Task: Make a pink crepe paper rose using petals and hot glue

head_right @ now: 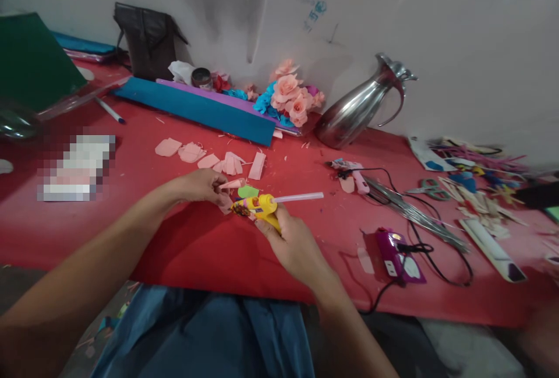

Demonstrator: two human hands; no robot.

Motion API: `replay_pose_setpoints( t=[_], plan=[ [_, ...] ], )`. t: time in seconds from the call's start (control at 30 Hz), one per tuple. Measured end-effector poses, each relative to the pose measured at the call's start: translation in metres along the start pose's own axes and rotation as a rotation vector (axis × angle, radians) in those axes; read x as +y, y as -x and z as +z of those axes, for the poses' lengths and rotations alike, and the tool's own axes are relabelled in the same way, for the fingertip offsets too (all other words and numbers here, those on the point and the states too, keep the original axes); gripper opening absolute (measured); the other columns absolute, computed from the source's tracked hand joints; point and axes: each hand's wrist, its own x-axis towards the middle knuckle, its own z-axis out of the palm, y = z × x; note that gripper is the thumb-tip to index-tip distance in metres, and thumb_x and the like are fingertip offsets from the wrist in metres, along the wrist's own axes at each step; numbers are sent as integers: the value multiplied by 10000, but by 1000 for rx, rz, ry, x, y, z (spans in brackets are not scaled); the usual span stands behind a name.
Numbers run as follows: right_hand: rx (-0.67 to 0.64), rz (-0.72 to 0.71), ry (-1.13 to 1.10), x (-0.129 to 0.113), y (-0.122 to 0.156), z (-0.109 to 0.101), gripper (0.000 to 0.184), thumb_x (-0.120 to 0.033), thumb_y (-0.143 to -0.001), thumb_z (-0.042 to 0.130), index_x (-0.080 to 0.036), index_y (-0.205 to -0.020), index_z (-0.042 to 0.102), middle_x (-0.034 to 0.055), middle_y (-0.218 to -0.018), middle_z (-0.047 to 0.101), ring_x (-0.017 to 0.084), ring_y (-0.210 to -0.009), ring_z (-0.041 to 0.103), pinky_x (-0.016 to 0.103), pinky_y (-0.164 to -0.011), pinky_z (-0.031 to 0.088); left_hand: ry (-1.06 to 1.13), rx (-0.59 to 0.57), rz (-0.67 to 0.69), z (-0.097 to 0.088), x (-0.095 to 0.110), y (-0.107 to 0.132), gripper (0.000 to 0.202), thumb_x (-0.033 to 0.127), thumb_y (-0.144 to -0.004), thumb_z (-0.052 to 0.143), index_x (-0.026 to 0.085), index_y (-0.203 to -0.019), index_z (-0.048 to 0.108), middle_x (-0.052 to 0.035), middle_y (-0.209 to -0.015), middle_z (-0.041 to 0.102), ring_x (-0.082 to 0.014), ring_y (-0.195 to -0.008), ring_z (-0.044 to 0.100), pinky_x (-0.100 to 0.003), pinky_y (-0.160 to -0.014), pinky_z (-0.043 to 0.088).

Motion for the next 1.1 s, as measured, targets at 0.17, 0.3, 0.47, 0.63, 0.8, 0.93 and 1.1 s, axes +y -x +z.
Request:
replay_pose_setpoints(
  t=[0.17,0.3,0.47,0.63,0.8,0.93,1.1],
  plan=[
    [25,14,47,4,-3,-2,366,-456,-899,430,-183,-1134,500,102,-1000,693,275,-907,650,355,-739,481,-19,-1,-42,-2,8,3,295,332,-489,737,180,-622,523,26,-635,549,-163,-670,514,-249,-569,310],
    [37,25,41,6,-4,-1,378,-455,-891,439,-182,-1144,504,106,-979,697,286,-896,651,370,-734,483,-5,3,-49,-3,14,7,280,297,-497,724,184,-586,484,22,-632,567,-164,-671,515,-248,-563,308],
    [63,27,-21,6,-3,-2,356,-438,-865,485,-202,-1128,530,95,-986,695,275,-901,649,354,-724,484,2,10,-39,-1,9,5,235,283,-507,709,182,-599,517,13,-655,609,-172,-679,540,-250,-576,335],
    [137,103,-162,22,-18,-18,331,-485,-832,472,-179,-907,574,9,-613,615,164,-522,569,264,-519,418,32,8,-1,-1,1,1,146,220,-534,666,177,-670,634,-4,-678,640,-187,-711,577,-249,-587,362],
    [226,295,119,50,-43,-36,338,-462,-859,423,-190,-695,536,15,-547,575,181,-561,585,277,-556,400,142,13,-6,-4,3,4,149,248,-579,673,158,-696,651,-30,-739,674,-187,-755,598,-259,-655,403],
    [483,122,565,44,-46,-34,242,-365,-836,496,-168,-802,633,133,-827,657,276,-845,595,395,-752,414,124,129,87,-2,3,2,127,248,-601,660,154,-637,583,-6,-657,614,-160,-676,571,-245,-589,381],
    [289,-288,359,-13,-53,-4,226,-326,-825,536,-203,-938,688,87,-966,681,261,-933,587,412,-877,396,260,223,292,9,4,-4,283,251,-590,704,174,-812,546,27,-684,589,-130,-629,567,-226,-565,393]
  ],
)
